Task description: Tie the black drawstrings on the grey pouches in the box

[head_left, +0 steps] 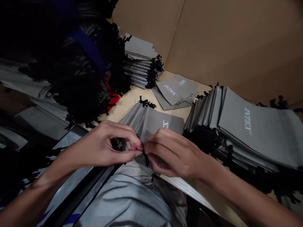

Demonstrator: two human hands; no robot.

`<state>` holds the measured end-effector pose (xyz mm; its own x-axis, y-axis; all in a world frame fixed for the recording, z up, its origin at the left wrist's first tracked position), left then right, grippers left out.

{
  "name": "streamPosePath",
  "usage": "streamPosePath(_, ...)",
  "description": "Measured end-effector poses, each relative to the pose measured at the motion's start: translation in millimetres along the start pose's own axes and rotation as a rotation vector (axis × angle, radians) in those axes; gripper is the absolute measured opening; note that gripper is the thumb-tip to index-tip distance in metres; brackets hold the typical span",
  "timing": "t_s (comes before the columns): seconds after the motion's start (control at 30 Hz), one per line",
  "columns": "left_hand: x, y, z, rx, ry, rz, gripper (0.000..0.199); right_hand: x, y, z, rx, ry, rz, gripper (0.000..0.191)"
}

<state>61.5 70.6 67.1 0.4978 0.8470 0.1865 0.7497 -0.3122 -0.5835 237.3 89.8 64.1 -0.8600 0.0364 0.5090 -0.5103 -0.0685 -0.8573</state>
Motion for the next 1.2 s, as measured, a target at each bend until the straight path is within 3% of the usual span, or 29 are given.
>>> streamPosePath(0.33,-5,9.3,3,0.048,-0.018,0.117,0.013,-2,7,0,0.021,-0.035,0.111,0.017)
streamPosePath(0.6,-10,26.1,9,0.120,-0.122,0.164,0.014,-6,11,-1,0.038,0.043,0.061,0.017)
streamPosePath(0.7,-14,31.6,12,0.115,-0.144,0.103,0.016,-5,16,-2,0.139,0.100,-0.009,0.021)
streamPosePath(0.87,-22,40.7,10,0.139,-0.014,-0.106,0.027,-10,33,-1,0.333,0.256,-0.243,0.028)
streamPosePath(0.93,-25,42.3,11,0.132,-0.016,-0.119,0.026,-11,37,-1,0.373,0.280,-0.298,0.028)
streamPosePath(1.07,-24,40.8,22,0.015,-0.170,0.066,0.021,1,29,3,0.224,0.131,-0.160,0.019)
streamPosePath(1.2,-20,36.6,23,-0.208,-0.195,0.214,0.021,14,13,10,-0.037,-0.103,-0.007,0.011)
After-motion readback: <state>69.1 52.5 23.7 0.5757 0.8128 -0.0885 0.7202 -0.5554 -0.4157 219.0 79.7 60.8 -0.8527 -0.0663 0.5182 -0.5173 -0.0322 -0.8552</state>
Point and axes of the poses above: each hand's wrist, its own x-axis towards the middle knuckle, its own y-axis out of the palm, z = x × y, the point moved 6 cm from there along x, towards the middle knuckle, and after that the axes turned 7 degrees about z, right-handed, at the moved point
